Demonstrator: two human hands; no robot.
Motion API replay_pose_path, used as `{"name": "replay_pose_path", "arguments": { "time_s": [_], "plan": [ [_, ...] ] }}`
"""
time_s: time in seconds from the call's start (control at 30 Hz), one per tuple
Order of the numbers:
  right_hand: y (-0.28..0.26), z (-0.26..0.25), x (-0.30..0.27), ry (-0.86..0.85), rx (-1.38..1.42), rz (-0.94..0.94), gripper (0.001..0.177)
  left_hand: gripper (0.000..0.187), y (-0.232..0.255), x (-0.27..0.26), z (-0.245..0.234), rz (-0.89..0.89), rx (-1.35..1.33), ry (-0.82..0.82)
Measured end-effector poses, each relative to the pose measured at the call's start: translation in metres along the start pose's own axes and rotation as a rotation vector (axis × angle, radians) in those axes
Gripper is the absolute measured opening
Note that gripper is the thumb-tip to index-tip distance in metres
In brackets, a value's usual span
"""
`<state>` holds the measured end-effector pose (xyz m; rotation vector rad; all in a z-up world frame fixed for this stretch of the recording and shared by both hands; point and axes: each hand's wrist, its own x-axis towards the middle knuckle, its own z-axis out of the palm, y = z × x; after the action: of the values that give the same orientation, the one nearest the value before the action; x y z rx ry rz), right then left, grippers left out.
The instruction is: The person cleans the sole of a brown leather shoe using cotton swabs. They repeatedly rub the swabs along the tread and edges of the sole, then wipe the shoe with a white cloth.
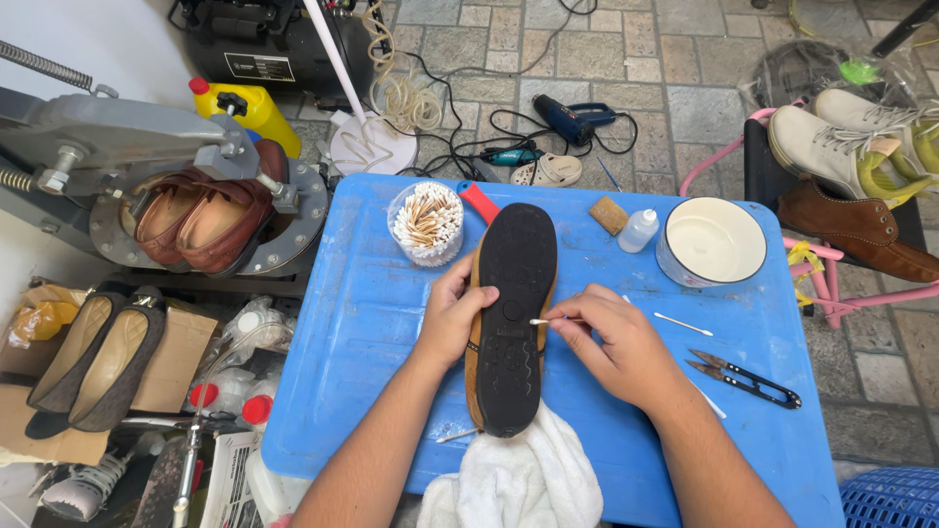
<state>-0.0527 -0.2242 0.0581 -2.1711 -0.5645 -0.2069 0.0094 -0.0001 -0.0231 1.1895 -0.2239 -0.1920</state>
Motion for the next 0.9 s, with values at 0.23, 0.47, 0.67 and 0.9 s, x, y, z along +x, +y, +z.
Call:
{"name": "replay_pose_path", "arguments": {
  "time_s": [0.23,0.47,0.67,0.9],
  "plan": [
    [-0.005,-0.001,-0.004,0.102,0.071,-0.002,0.008,0.066,0.013,-0.007,0.004,0.089,-0.086,0.007],
    [-0.006,-0.003,-0.004,-0.014,0.056,-0.048,0.009,0.066,0.009,-0.007,0.003,0.105,-0.085,0.02],
    [-0.016,0.0,0.0,-0.032,-0.029,-0.174,0.014,0.064,0.007,-0.006,0.004,0.073,-0.087,0.03],
    [-0.016,0.0,0.002,-0.078,-0.025,-0.152,0.016,0.061,0.005,-0.002,0.005,0.025,-0.058,0.029]
  ]
}}
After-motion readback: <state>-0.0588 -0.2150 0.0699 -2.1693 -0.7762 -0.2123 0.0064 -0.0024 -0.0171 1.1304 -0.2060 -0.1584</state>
